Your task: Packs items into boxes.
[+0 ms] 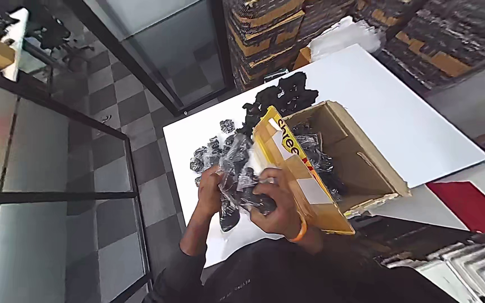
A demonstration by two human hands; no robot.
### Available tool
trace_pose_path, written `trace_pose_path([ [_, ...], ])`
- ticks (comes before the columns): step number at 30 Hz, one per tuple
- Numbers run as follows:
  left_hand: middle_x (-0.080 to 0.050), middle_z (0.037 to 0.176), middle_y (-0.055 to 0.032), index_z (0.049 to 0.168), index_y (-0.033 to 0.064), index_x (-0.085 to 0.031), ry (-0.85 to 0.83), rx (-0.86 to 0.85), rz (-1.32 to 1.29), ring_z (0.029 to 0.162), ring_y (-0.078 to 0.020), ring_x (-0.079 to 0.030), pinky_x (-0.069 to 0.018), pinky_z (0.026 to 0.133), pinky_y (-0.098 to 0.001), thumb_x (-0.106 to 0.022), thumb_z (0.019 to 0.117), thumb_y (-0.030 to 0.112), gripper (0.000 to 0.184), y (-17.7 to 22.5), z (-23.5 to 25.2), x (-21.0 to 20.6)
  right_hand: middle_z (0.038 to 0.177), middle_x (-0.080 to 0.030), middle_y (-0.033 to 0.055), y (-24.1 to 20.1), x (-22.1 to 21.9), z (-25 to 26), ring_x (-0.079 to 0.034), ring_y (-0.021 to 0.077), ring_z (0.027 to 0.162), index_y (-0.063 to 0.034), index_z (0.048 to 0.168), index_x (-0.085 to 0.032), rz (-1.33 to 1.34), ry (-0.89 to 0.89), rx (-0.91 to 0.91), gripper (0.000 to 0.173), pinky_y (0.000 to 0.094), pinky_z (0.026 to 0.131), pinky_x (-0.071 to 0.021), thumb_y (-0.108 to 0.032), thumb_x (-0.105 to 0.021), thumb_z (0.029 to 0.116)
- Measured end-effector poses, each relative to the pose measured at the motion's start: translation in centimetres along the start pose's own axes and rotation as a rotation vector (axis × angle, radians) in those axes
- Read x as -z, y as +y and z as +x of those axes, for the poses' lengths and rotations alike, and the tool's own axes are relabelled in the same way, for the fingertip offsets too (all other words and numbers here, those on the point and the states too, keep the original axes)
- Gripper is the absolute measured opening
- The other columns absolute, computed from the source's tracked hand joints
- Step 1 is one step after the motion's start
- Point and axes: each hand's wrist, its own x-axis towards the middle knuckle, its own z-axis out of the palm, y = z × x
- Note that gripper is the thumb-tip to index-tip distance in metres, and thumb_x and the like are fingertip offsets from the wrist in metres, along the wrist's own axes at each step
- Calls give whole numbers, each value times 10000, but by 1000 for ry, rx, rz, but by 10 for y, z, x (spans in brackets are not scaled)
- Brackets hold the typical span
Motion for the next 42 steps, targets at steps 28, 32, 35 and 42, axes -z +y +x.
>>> trace_pose_path([
  [28, -467, 1524, -231, 1508, -18, -408, -151, 354, -105, 1322, -308, -570, -525, 1062, -482, -384, 1029, 40, 483, -167, 44, -142, 1571, -437, 196, 102, 147, -54, -472, 418, 1401, -233, 1428, -598, -902, -234, -671, 701, 612, 1070, -467, -575, -741, 833],
  [32, -567, 1417, -236, 1394, -66, -529, -208, 244, 58, 1249, -289, -618, -558, 1002, -451, -433, 987, -12, 422, -171, 43, -126, 1441, -541, 229, 130, 175, -45, -574, 397, 1287, -136, 1433, -576, -809, -135, -877, 613, 601, 1040, -487, -543, -599, 975],
  [35, -557, 1426, -239, 1339, -80, -567, -223, 168, 122, 1265, -283, -608, -553, 1012, -421, -466, 973, -7, 387, -172, 42, -117, 1482, -541, 217, 130, 189, -34, -522, 434, 1357, -165, 1443, -597, -894, -264, -1106, 623, 663, 1091, -418, -599, -399, 1042],
  [42, -646, 1260, -239, 1284, -113, -573, 132, 162, 198, 1057, -249, -684, -587, 882, -400, -493, 956, -5, 355, -202, -3, -19, 1338, -638, 196, 48, 170, -8, -630, 341, 1238, -85, 1490, -487, -656, -420, -987, 604, 592, 1057, -478, -502, -446, 1055],
])
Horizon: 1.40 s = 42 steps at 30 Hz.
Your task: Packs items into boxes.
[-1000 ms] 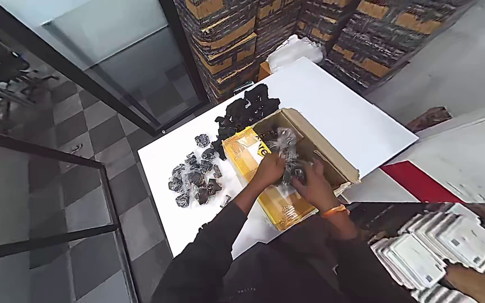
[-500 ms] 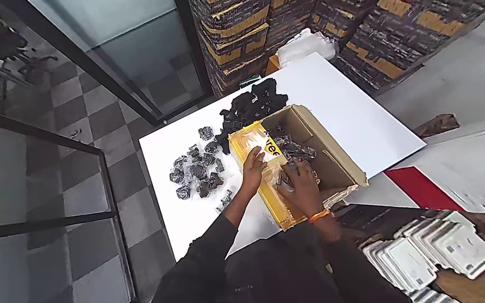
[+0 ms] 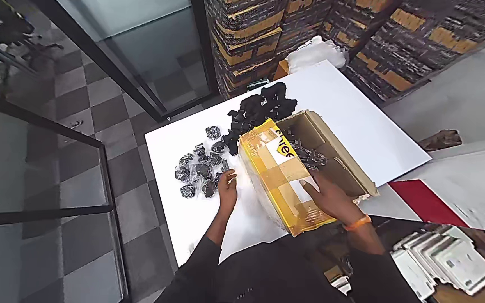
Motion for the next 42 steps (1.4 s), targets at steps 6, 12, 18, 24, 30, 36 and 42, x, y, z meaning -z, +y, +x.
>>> trace_pose_path([
  [6, -642, 1240, -238, 1263, -115, -567, 401, 190, 46, 1034, -243, -668, -574, 863, -408, -523, 985, 7, 306, -34, -27, 112, 1444, -567, 68, -66, -27, -35, -640, 163, 1200, -129, 1483, -489, 264, -241, 547, 639, 375, 940, -601, -360, -713, 931],
  [12, -625, 1286, -220, 1273, -78, -576, 596, 307, 49, 1078, -259, -646, -561, 854, -434, -533, 995, -6, 291, -41, -27, 180, 1609, -437, 135, -128, -215, -42, -354, 390, 1511, -142, 1388, -643, -259, -310, 920, 601, 635, 1193, -326, 44, -689, 818],
  [18, -595, 1343, -257, 1315, -92, -551, 522, 310, 138, 1104, -274, -653, -561, 914, -417, -543, 989, 13, 343, -59, -11, 209, 1634, -317, 253, -115, -347, 42, -420, 450, 1437, -29, 1599, -320, -251, -551, 295, 935, 616, 1121, -421, -388, -771, 863],
  [24, -472, 1502, -274, 1432, -5, -524, 322, 363, 530, 1407, -396, -454, -401, 1153, -541, -669, 947, 338, 612, -89, 40, 243, 1598, -286, 324, -87, -356, 114, -473, 492, 1364, -85, 1654, -31, -17, -297, -335, 1561, 597, 1056, -490, -660, -937, 520],
  [30, -33, 1673, -331, 1660, 249, -170, 69, 694, 680, 1495, -601, -148, -277, 1159, -712, -707, 780, 738, 1141, -102, 108, 241, 1606, -227, 363, -100, -366, 155, -422, 560, 1365, -237, 1662, -87, 499, -257, -593, 1219, 723, 921, -498, -769, -724, 769],
  [36, -218, 1613, -365, 1658, 284, -89, -5, 787, 601, 1393, -580, -378, -425, 1050, -701, -820, 662, 724, 1311, -140, 109, 223, 1588, -280, 350, -124, -383, 181, -417, 560, 1367, -272, 1651, -174, 534, -281, -396, 1242, 727, 911, -508, -633, -873, 690],
  [42, -266, 1550, -403, 1647, 262, 63, 34, 791, 295, 1252, -511, -533, -546, 896, -623, -914, 663, 560, 1418, -151, 66, 208, 1620, -302, 274, -113, -404, 182, -386, 520, 1408, -256, 1639, -259, 347, -193, -238, 1309, 686, 1042, -444, -474, -950, 548],
])
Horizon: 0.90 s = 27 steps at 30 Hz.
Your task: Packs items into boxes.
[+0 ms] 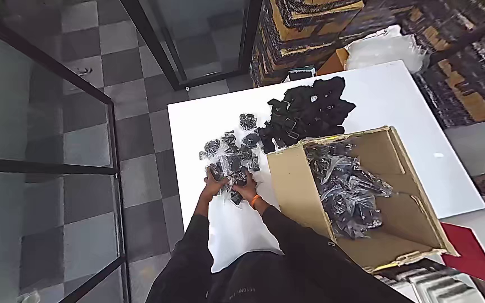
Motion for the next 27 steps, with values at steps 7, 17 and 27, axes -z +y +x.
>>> trace_pose_path([
  [7, -590, 1358, -232, 1589, 96, -194, 18, -155, -175, 1082, -323, -681, -618, 779, -513, -904, 666, 193, 1168, -36, -24, -19, 1405, -514, 311, 14, 14, -3, -604, 434, 1194, -183, 1560, -359, 191, -244, 78, 1035, 594, 898, -571, -148, -877, 665],
  [17, -686, 1193, -187, 1422, -15, -450, -83, -200, -400, 1009, -248, -715, -628, 827, -437, -851, 783, 93, 762, -46, -100, -27, 1433, -474, 273, 8, 32, -57, -529, 352, 1284, -120, 1493, -461, 89, -334, 261, 960, 474, 1026, -514, -74, -858, 620],
  [27, -677, 1167, -159, 1377, -67, -423, -128, -451, -513, 1041, -201, -694, -605, 910, -395, -844, 744, 56, 771, 57, -170, -20, 1357, -543, 195, -75, 142, -145, -552, 270, 1236, -110, 1444, -524, 15, -133, 661, 851, 398, 1016, -514, -193, -845, 660],
])
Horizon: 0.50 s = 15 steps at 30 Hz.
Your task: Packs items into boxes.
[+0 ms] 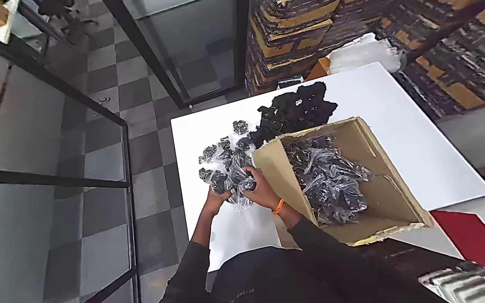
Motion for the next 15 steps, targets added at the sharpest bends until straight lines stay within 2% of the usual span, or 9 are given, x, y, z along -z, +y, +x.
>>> trace_pose_path([
  [4, -726, 1059, -68, 1249, -46, -526, -165, -149, -92, 988, -137, -709, -601, 916, -351, -876, 725, 91, 645, 67, -4, -67, 1369, -565, 153, -57, 94, -32, -574, 219, 1243, -137, 1445, -541, -56, 95, 185, 776, 398, 1015, -536, -236, -801, 720],
  [7, -735, 1058, -71, 1238, -56, -553, -316, -192, -87, 999, -132, -712, -598, 934, -348, -889, 752, 136, 621, 95, -7, -131, 1374, -569, 116, -67, 156, -69, -605, 191, 1197, -168, 1451, -533, -50, 250, 213, 743, 424, 939, -573, -269, -760, 751],
  [9, -711, 1091, -103, 1291, -71, -509, -377, -212, -74, 1021, -148, -700, -594, 947, -356, -866, 774, 138, 663, 106, -5, -178, 1410, -564, 105, -58, 188, -92, -594, 175, 1235, -137, 1471, -503, -36, 385, 242, 716, 423, 974, -562, -293, -716, 805],
  [11, -701, 1092, -122, 1296, -54, -524, -412, -209, -78, 1005, -165, -695, -594, 927, -369, -824, 806, 133, 604, 107, 1, -221, 1412, -580, 74, -43, 212, -107, -605, 127, 1217, -107, 1485, -469, 10, 547, 275, 660, 382, 975, -561, -325, -652, 889],
  [13, -691, 1140, -130, 1327, -7, -547, -438, -191, -69, 1027, -197, -684, -590, 927, -398, -784, 862, 152, 546, 101, 12, -254, 1379, -600, 37, -23, 227, -111, -626, 110, 1166, -154, 1501, -454, 131, 715, 229, 568, 366, 942, -575, -225, -565, 948],
  [15, -665, 1244, -135, 1421, 64, -501, -460, -150, 44, 1088, -230, -673, -592, 927, -428, -758, 914, 224, 591, 87, 28, -275, 1390, -591, 82, 7, 235, -103, -647, 179, 1138, -164, 1522, -430, 184, 834, 100, 542, 426, 893, -596, -163, -524, 988],
])
